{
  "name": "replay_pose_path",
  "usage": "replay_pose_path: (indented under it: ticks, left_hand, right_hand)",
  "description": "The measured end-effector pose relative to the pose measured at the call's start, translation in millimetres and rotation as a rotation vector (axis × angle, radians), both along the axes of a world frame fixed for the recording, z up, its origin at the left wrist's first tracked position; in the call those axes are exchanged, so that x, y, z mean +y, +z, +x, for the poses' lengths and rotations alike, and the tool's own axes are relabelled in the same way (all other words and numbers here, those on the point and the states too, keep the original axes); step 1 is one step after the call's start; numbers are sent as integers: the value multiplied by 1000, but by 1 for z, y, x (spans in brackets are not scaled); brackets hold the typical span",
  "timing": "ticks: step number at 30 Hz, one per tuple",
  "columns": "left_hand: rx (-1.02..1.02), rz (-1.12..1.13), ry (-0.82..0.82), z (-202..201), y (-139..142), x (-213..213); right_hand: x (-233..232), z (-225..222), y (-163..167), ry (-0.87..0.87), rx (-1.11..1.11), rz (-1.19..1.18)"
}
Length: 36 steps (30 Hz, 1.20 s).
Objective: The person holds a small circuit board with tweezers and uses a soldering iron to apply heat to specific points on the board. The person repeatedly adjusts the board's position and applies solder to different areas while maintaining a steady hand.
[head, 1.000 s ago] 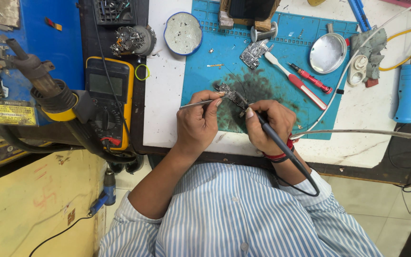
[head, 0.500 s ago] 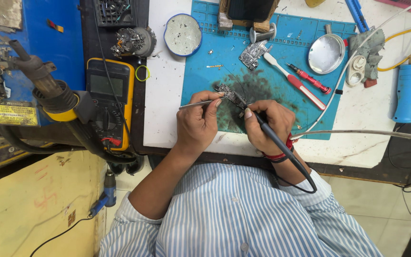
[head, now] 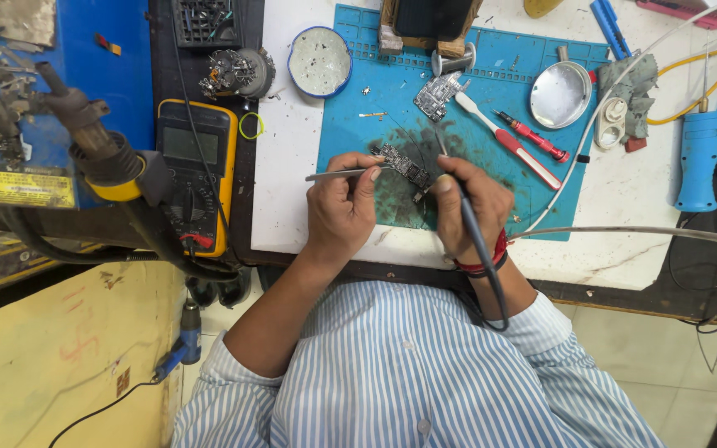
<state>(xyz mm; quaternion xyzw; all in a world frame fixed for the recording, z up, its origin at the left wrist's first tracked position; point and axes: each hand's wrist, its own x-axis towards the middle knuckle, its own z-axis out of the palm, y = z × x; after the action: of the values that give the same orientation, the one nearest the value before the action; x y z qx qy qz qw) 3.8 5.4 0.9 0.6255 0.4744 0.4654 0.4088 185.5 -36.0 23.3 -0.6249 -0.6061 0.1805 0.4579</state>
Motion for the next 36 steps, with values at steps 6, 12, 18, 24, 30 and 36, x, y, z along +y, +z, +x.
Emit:
replay_pose_path:
  ticks: [6, 12, 18, 24, 30, 36]
  left_hand:
    - [-38, -26, -8, -3, -3, 2]
    - [-103, 39, 7, -2, -5, 6]
    - [-167, 52, 50, -1, -8, 5]
    - [-84, 80, 66, 0, -6, 5]
    - [0, 33, 48, 0, -3, 4]
    - [-111, 25, 35, -1, -8, 3]
  right_hand:
    - [-3, 4, 16, -232, -52, -332]
    - [-7, 6, 26, 47, -217, 85]
    - [-26, -16, 12, 140, -208, 22]
    - [-32, -10, 7, 71, -68, -21]
    - [-20, -16, 7, 160, -246, 35]
    - [-2, -18, 16, 111, -283, 50]
